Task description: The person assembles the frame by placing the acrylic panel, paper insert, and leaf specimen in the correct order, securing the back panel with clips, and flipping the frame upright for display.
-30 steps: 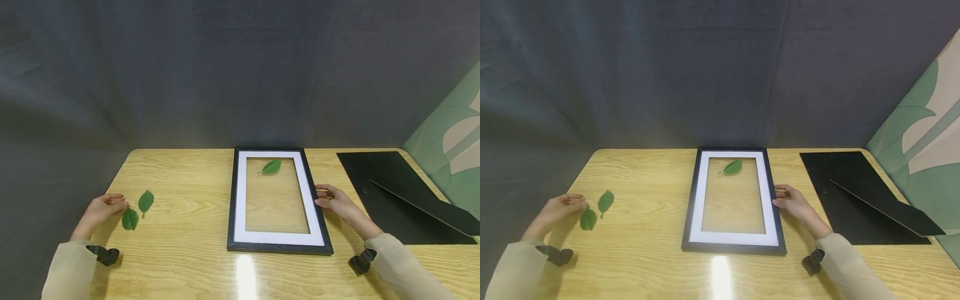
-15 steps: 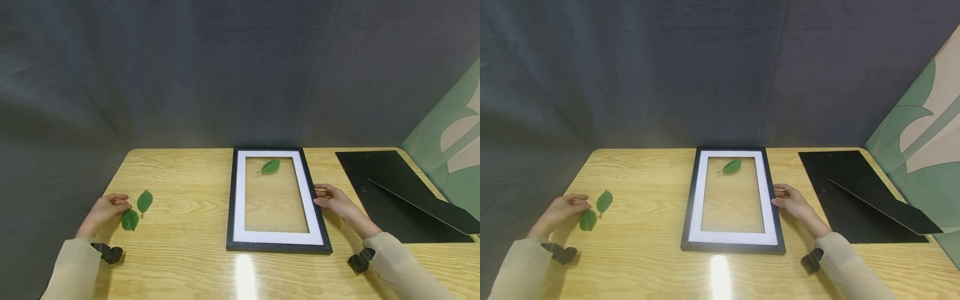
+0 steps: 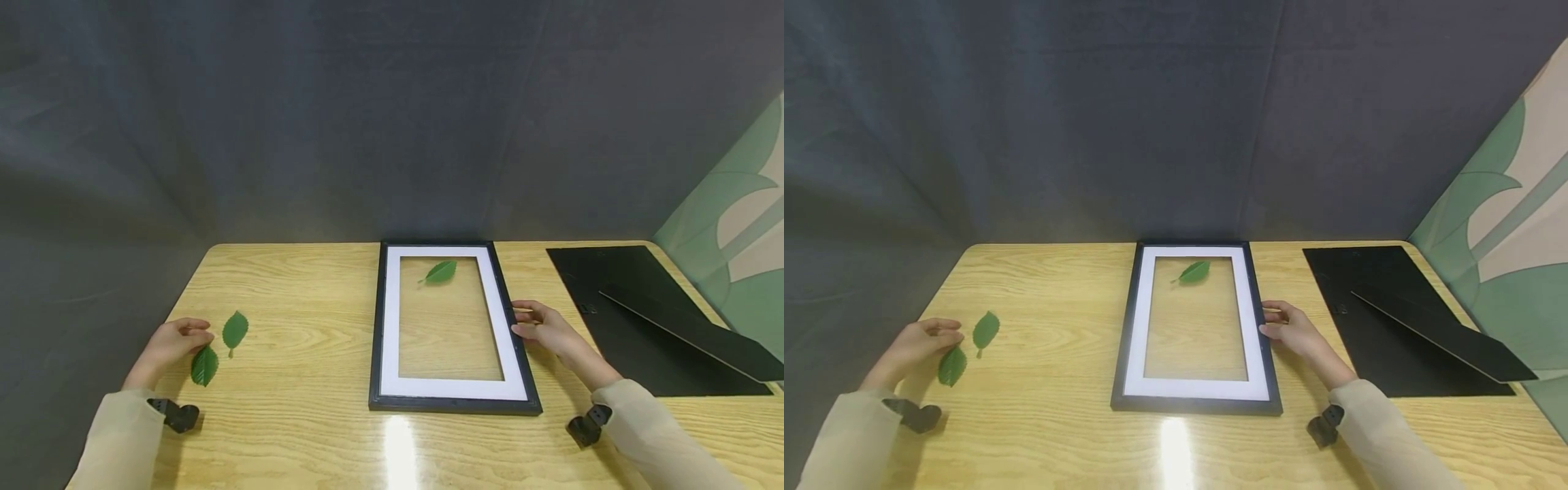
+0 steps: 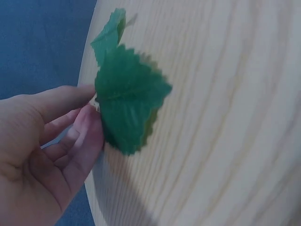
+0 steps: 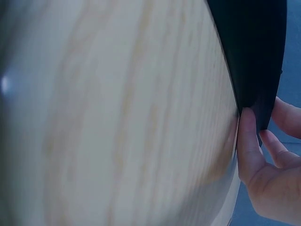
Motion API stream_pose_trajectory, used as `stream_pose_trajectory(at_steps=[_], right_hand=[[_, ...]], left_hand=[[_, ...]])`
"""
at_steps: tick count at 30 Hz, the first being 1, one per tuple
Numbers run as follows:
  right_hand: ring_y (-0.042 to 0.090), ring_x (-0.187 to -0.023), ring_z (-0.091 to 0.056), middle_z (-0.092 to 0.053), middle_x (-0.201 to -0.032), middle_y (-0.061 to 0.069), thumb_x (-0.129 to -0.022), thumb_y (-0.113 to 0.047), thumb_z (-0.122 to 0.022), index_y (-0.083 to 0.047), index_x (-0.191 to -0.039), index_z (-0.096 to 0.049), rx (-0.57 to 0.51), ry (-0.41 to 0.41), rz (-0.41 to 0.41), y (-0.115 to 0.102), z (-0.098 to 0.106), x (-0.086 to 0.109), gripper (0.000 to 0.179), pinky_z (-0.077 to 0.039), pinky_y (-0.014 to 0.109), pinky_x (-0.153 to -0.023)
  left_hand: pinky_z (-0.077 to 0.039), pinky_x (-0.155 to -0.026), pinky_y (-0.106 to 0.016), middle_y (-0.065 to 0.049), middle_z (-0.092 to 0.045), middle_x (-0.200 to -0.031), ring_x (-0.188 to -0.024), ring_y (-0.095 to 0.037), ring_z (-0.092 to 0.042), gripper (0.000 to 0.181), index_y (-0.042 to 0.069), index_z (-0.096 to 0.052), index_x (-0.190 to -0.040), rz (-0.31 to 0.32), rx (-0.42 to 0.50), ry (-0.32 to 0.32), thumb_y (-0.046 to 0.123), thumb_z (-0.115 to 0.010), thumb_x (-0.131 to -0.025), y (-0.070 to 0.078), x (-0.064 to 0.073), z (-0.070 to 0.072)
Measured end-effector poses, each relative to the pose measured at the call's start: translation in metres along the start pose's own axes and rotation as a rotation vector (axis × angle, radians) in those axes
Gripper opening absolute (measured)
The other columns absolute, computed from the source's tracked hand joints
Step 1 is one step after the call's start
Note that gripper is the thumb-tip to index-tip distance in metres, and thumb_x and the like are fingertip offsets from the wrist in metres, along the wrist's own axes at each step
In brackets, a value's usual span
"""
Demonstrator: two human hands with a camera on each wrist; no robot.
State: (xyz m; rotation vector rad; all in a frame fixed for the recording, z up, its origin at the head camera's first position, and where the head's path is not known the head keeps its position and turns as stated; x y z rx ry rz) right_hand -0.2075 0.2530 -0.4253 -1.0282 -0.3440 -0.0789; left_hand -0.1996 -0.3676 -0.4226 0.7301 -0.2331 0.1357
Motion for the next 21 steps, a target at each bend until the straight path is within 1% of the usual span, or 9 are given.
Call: stream_pose_trajectory(at_steps=[3,5,7,10,13,16,21], right_hand=[[0.031,-0.113,-0.054,-0.04,-0.137,0.033,-0.095,-0.005,-0.053,0.006,-0.145,-0.027,-0.001,-0.002,-0.003,0.0004,0.0003,0.0004,0.057,-0.056,0.032,-0.086],[0.029,-0.111,-0.055,-0.04,-0.136,0.033,-0.095,-0.005,-0.053,0.006,-0.145,-0.026,-0.001,-0.004,-0.002,0.0009,0.0009,0.0004,0.058,-0.056,0.031,-0.086],[0.026,-0.109,-0.055,-0.04,-0.136,0.033,-0.095,-0.005,-0.053,0.006,-0.145,-0.026,-0.001,-0.004,-0.002,0.0013,0.0014,0.0002,0.058,-0.056,0.03,-0.085],[0.022,-0.106,-0.056,-0.04,-0.136,0.033,-0.095,-0.006,-0.053,0.007,-0.145,-0.026,-0.002,-0.007,0.004,0.0017,0.002,-0.0003,0.058,-0.056,0.028,-0.084],[0.021,-0.106,-0.056,-0.04,-0.136,0.032,-0.095,-0.006,-0.053,0.006,-0.145,-0.027,-0.005,-0.006,0.002,0.0015,0.0019,-0.0007,0.058,-0.056,0.027,-0.084],[0.023,-0.107,-0.056,-0.04,-0.136,0.032,-0.095,-0.006,-0.053,0.006,-0.145,-0.026,-0.002,-0.009,0.003,0.0016,0.0014,-0.0012,0.058,-0.056,0.029,-0.085],[0.029,-0.112,-0.054,-0.04,-0.137,0.032,-0.095,-0.006,-0.053,0.005,-0.146,-0.026,-0.004,-0.008,-0.003,0.0014,0.0005,-0.0011,0.058,-0.055,0.033,-0.089]], left_hand=[[-0.055,-0.072,-0.023,-0.029,-0.061,-0.116,-0.08,0.001,-0.06,0.06,-0.014,-0.047,-0.128,0.021,-0.015,-0.013,0.034,-0.058,-0.095,-0.0019,0.0023,0.001],[-0.053,-0.07,-0.021,-0.024,-0.065,-0.111,-0.079,0.001,-0.06,0.061,-0.014,-0.048,-0.127,0.03,-0.015,-0.024,0.036,-0.059,-0.094,-0.0025,0.0032,0.0015],[-0.053,-0.068,-0.02,-0.019,-0.067,-0.107,-0.077,0.0,-0.06,0.06,-0.014,-0.048,-0.126,0.037,0.002,-0.036,0.034,-0.059,-0.094,-0.0028,0.0031,0.0014],[-0.053,-0.066,-0.019,-0.016,-0.068,-0.102,-0.075,0.0,-0.061,0.054,-0.016,-0.049,-0.124,0.04,0.009,-0.037,0.028,-0.06,-0.093,-0.0022,0.0023,0.0014],[-0.052,-0.064,-0.019,-0.016,-0.069,-0.099,-0.072,-0.002,-0.06,0.049,-0.016,-0.052,-0.12,0.047,-0.015,-0.028,0.023,-0.06,-0.093,-0.0015,0.0009,0.0014],[-0.051,-0.063,-0.02,-0.018,-0.069,-0.097,-0.071,-0.003,-0.06,0.045,-0.015,-0.054,-0.117,0.061,-0.037,-0.019,0.022,-0.059,-0.093,-0.0011,-0.0002,0.0016],[-0.051,-0.066,-0.023,-0.023,-0.067,-0.102,-0.074,-0.005,-0.06,0.043,-0.014,-0.056,-0.116,0.072,-0.055,-0.016,0.022,-0.057,-0.093,-0.0015,-0.0013,0.0019]])
Point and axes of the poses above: each hand's wrist, its own x-axis away from the middle knuckle, its own z-axis out of the back of the hand, y = z × x, the point moved 4 cm from there along -x, towards the middle knuckle
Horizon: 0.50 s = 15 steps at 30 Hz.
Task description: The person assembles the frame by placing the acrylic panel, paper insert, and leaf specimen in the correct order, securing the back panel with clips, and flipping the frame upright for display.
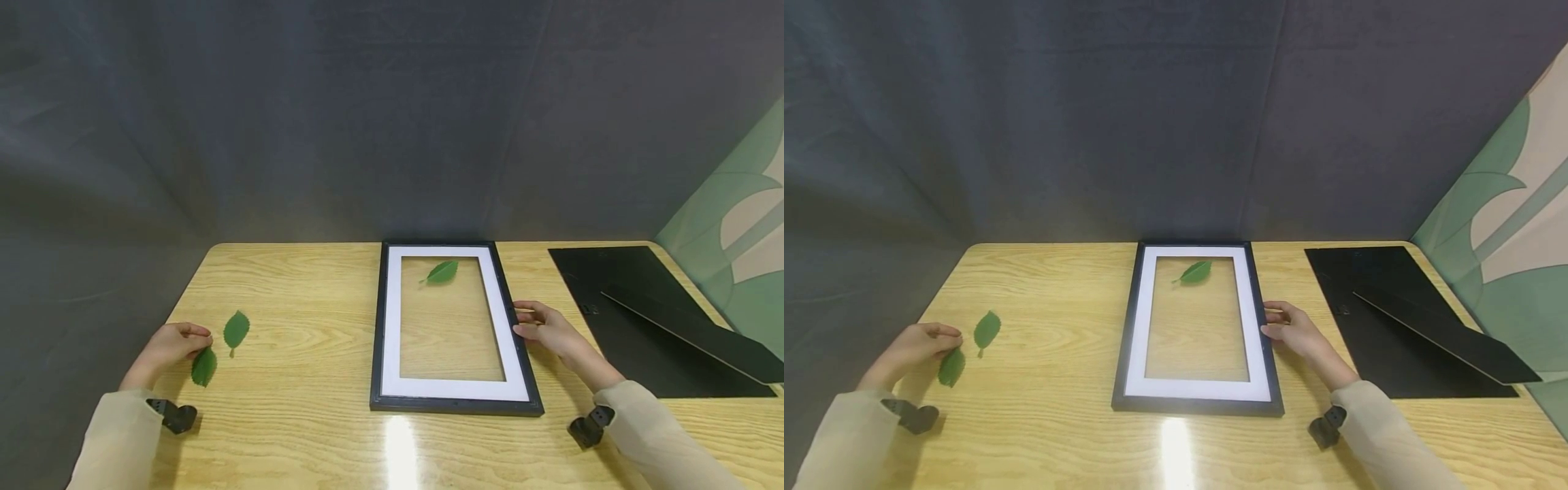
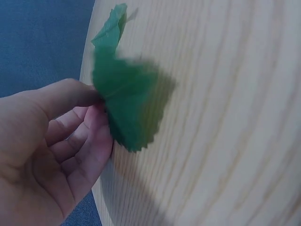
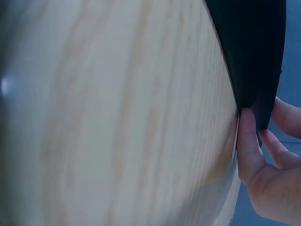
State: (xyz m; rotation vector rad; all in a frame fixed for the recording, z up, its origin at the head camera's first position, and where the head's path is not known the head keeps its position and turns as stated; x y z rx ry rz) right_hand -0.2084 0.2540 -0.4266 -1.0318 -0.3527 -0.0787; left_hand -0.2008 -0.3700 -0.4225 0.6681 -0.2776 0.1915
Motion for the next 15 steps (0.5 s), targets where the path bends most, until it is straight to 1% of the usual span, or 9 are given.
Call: stream_pose_trajectory(at_steps=[6,11,15], right_hand=[[0.028,-0.112,-0.054,-0.04,-0.137,0.032,-0.095,-0.006,-0.053,0.005,-0.146,-0.026,0.002,0.0,-0.001,0.0003,0.0001,0.0002,0.058,-0.055,0.031,-0.088],[0.029,-0.113,-0.054,-0.04,-0.136,0.032,-0.096,-0.007,-0.053,0.005,-0.146,-0.026,0.007,-0.001,-0.003,0.0003,0.0001,0.0,0.058,-0.055,0.035,-0.092],[0.029,-0.113,-0.053,-0.04,-0.136,0.031,-0.096,-0.007,-0.053,0.005,-0.146,-0.026,0.006,0.0,-0.005,-0.0003,0.0003,-0.0001,0.058,-0.054,0.036,-0.092]], left_hand=[[-0.054,-0.069,-0.026,-0.03,-0.062,-0.109,-0.075,-0.003,-0.059,0.04,-0.014,-0.058,-0.115,-0.004,0.005,0.015,0.02,-0.056,-0.093,0.0002,0.0006,0.0001],[-0.056,-0.07,-0.028,-0.033,-0.059,-0.113,-0.079,-0.006,-0.061,0.04,-0.015,-0.058,-0.115,-0.008,0.013,0.025,0.019,-0.054,-0.094,-0.0008,0.0014,0.0011],[-0.056,-0.071,-0.027,-0.034,-0.058,-0.117,-0.08,-0.003,-0.059,0.042,-0.016,-0.056,-0.118,-0.021,0.014,0.027,0.02,-0.051,-0.096,-0.0019,0.0025,0.0014]])
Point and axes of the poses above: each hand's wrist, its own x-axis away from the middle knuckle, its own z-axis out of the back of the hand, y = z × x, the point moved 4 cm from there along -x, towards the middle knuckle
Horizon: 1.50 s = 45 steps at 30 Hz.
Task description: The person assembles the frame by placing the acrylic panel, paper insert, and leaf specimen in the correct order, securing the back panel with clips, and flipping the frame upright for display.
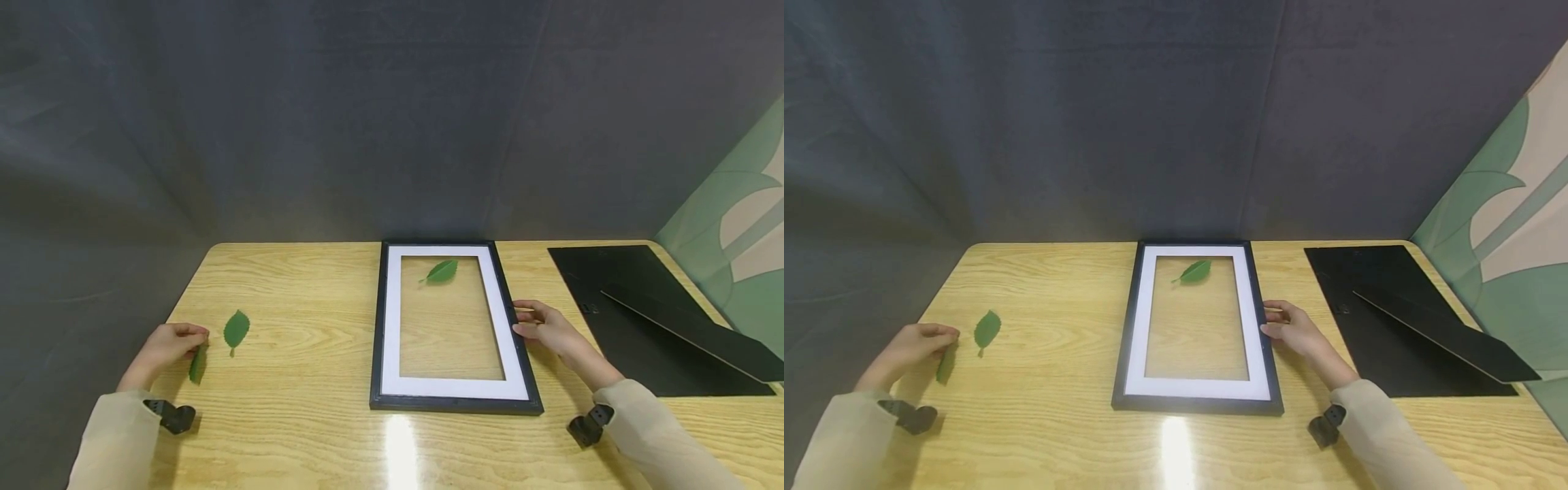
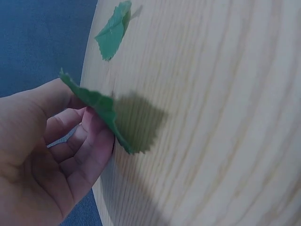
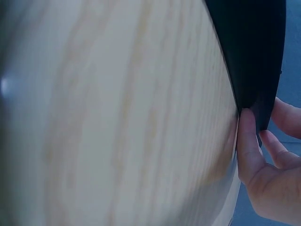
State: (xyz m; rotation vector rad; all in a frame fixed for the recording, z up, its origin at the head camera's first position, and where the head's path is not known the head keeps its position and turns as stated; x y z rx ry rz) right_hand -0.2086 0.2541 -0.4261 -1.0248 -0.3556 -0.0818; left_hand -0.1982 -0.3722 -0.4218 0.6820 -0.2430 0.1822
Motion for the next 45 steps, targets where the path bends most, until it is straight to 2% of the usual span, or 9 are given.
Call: stream_pose_trajectory(at_steps=[10,19,22,24,27,32,40,45], right_hand=[[0.031,-0.115,-0.052,-0.04,-0.136,0.032,-0.096,-0.006,-0.053,0.005,-0.146,-0.026,-0.009,-0.004,0.005,0.0,0.0,0.0,0.058,-0.055,0.034,-0.09],[0.03,-0.113,-0.054,-0.04,-0.136,0.033,-0.095,-0.006,-0.053,0.006,-0.145,-0.027,-0.007,0.0,0.005,0.002,0.0,-0.001,0.058,-0.055,0.031,-0.087],[0.029,-0.112,-0.054,-0.04,-0.136,0.033,-0.095,-0.006,-0.054,0.006,-0.145,-0.027,-0.011,0.0,0.005,0.002,0.0,-0.001,0.058,-0.055,0.03,-0.087],[0.028,-0.111,-0.055,-0.04,-0.136,0.032,-0.095,-0.006,-0.054,0.006,-0.145,-0.027,-0.013,-0.001,0.005,0.002,0.0,-0.001,0.058,-0.055,0.03,-0.087],[0.026,-0.11,-0.055,-0.04,-0.136,0.032,-0.095,-0.006,-0.054,0.005,-0.145,-0.027,-0.014,-0.002,0.004,0.002,0.0,-0.001,0.058,-0.056,0.03,-0.087],[0.02,-0.105,-0.056,-0.041,-0.135,0.031,-0.095,-0.006,-0.054,0.005,-0.145,-0.027,-0.011,-0.004,0.006,0.002,0.0,-0.001,0.058,-0.056,0.029,-0.086],[0.015,-0.1,-0.056,-0.042,-0.134,0.03,-0.095,-0.007,-0.054,0.005,-0.145,-0.027,-0.008,-0.006,0.014,0.002,0.001,-0.001,0.058,-0.056,0.028,-0.084],[0.015,-0.1,-0.056,-0.042,-0.134,0.03,-0.095,-0.007,-0.054,0.005,-0.145,-0.027,-0.01,-0.006,0.012,0.002,0.0,-0.001,0.058,-0.056,0.028,-0.085]], left_hand=[[-0.052,-0.068,-0.019,-0.03,-0.06,-0.111,-0.077,0.002,-0.055,0.043,-0.014,-0.055,-0.116,-0.021,0.011,0.0,0.025,-0.05,-0.098,-0.002,0.003,0.001],[-0.049,-0.066,-0.019,-0.008,-0.066,-0.101,-0.073,0.001,-0.054,0.048,-0.012,-0.052,-0.124,-0.046,0.046,-0.009,0.029,-0.048,-0.099,0.0,0.009,0.005],[-0.049,-0.068,-0.02,-0.007,-0.065,-0.106,-0.075,0.003,-0.053,0.051,-0.01,-0.05,-0.128,-0.044,0.064,-0.01,0.032,-0.047,-0.1,0.002,0.01,0.006],[-0.05,-0.07,-0.019,-0.014,-0.063,-0.114,-0.077,0.007,-0.053,0.053,-0.01,-0.049,-0.13,-0.049,0.075,-0.013,0.034,-0.046,-0.1,0.003,0.01,0.007],[-0.052,-0.074,-0.019,-0.021,-0.057,-0.127,-0.081,0.015,-0.052,0.055,-0.009,-0.046,-0.134,-0.065,0.091,-0.018,0.036,-0.042,-0.101,0.009,0.01,0.009],[-0.055,-0.082,-0.021,-0.022,-0.055,-0.13,-0.083,0.021,-0.05,0.055,-0.009,-0.042,-0.136,-0.099,0.145,-0.022,0.033,-0.041,-0.102,0.026,0.01,0.007],[-0.054,-0.083,-0.02,-0.02,-0.054,-0.13,-0.086,0.016,-0.051,0.059,-0.008,-0.041,-0.137,-0.129,0.193,-0.022,0.037,-0.047,-0.1,0.057,0.006,-0.003],[-0.054,-0.082,-0.021,-0.025,-0.052,-0.133,-0.087,0.014,-0.053,0.057,-0.007,-0.041,-0.139,-0.166,0.218,-0.045,0.035,-0.046,-0.1,0.072,0.005,-0.012]])
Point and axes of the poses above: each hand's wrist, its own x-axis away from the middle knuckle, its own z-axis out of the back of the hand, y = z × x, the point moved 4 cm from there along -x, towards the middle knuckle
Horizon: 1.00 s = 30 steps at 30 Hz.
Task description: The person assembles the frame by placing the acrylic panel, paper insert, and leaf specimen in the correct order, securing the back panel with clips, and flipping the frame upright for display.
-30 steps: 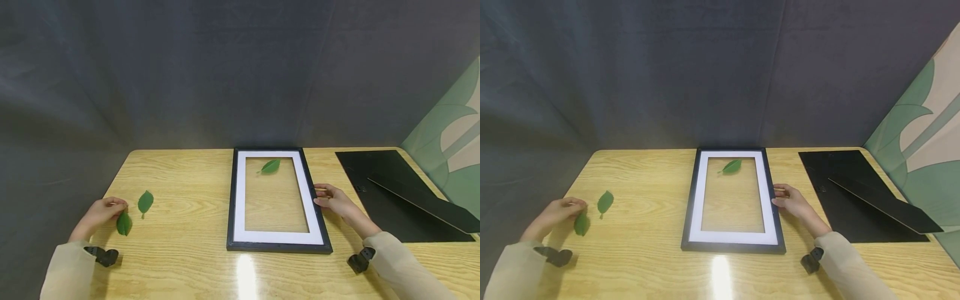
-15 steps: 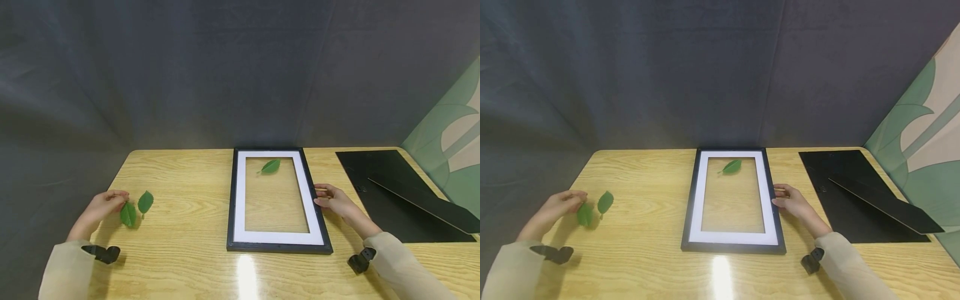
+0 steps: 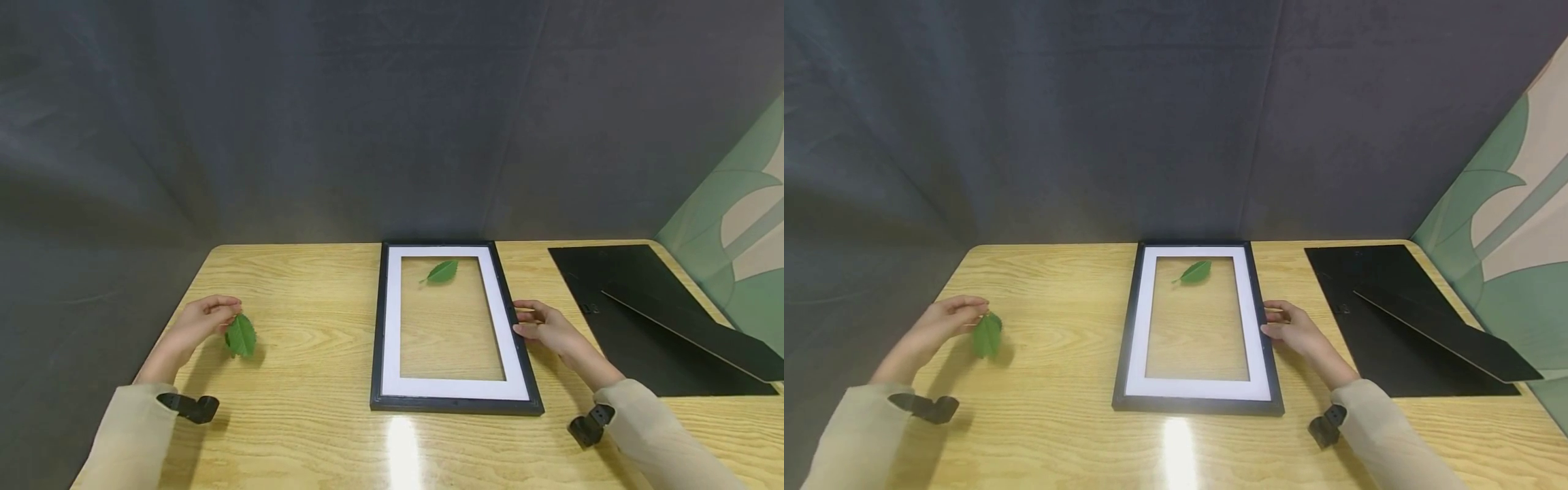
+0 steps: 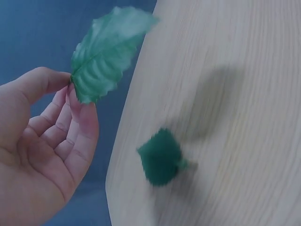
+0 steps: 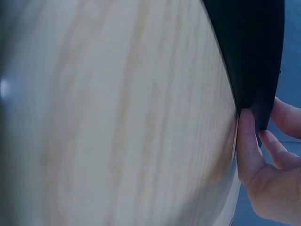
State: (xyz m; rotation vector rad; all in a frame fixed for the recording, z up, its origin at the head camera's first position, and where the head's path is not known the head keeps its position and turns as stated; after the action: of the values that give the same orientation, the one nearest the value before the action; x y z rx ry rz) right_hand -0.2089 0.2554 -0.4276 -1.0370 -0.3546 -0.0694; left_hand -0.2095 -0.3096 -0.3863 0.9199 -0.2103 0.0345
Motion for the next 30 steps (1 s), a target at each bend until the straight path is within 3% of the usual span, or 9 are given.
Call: stream_pose_trajectory(at_steps=[8,12,15,22,30], right_hand=[[0.02,-0.105,-0.055,-0.042,-0.134,0.03,-0.096,-0.007,-0.054,0.005,-0.146,-0.027,0.001,0.001,-0.004,0.0,0.0,0.0,0.058,-0.055,0.028,-0.084],[0.02,-0.104,-0.056,-0.042,-0.133,0.03,-0.096,-0.008,-0.054,0.005,-0.146,-0.027,0.007,0.005,0.0,0.0,0.0,0.0,0.059,-0.055,0.027,-0.083],[0.02,-0.104,-0.056,-0.042,-0.133,0.03,-0.096,-0.009,-0.054,0.005,-0.146,-0.026,0.008,0.007,0.0,-0.001,0.0,0.0,0.059,-0.055,0.028,-0.084],[0.019,-0.103,-0.056,-0.042,-0.133,0.029,-0.096,-0.008,-0.054,0.005,-0.146,-0.026,0.005,0.008,-0.005,-0.001,0.0,0.0,0.059,-0.055,0.027,-0.083],[0.014,-0.099,-0.056,-0.043,-0.132,0.028,-0.096,-0.008,-0.054,0.005,-0.146,-0.026,0.0,0.003,-0.003,-0.001,0.001,0.0,0.059,-0.055,0.024,-0.08]], left_hand=[[-0.055,-0.088,-0.027,-0.027,-0.049,-0.136,-0.09,0.013,-0.054,0.052,-0.004,-0.041,-0.14,-0.058,0.035,-0.043,0.031,-0.045,-0.102,0.022,-0.004,-0.019],[-0.053,-0.095,-0.039,-0.026,-0.05,-0.136,-0.102,-0.004,-0.059,0.056,-0.003,-0.042,-0.14,-0.059,0.036,-0.061,0.036,-0.047,-0.1,0.034,-0.005,-0.029],[-0.052,-0.096,-0.041,-0.026,-0.05,-0.136,-0.109,-0.015,-0.06,0.055,-0.004,-0.042,-0.14,-0.072,0.055,-0.075,0.034,-0.047,-0.101,0.042,-0.007,-0.037],[-0.055,-0.091,-0.028,-0.027,-0.05,-0.136,-0.094,0.005,-0.057,0.049,-0.005,-0.043,-0.139,-0.07,0.139,-0.102,0.026,-0.047,-0.101,0.056,-0.013,-0.054],[-0.055,-0.088,-0.027,-0.026,-0.053,-0.132,-0.087,0.004,-0.059,0.046,-0.008,-0.044,-0.137,-0.07,0.195,-0.115,0.02,-0.046,-0.102,0.067,-0.025,-0.072]])
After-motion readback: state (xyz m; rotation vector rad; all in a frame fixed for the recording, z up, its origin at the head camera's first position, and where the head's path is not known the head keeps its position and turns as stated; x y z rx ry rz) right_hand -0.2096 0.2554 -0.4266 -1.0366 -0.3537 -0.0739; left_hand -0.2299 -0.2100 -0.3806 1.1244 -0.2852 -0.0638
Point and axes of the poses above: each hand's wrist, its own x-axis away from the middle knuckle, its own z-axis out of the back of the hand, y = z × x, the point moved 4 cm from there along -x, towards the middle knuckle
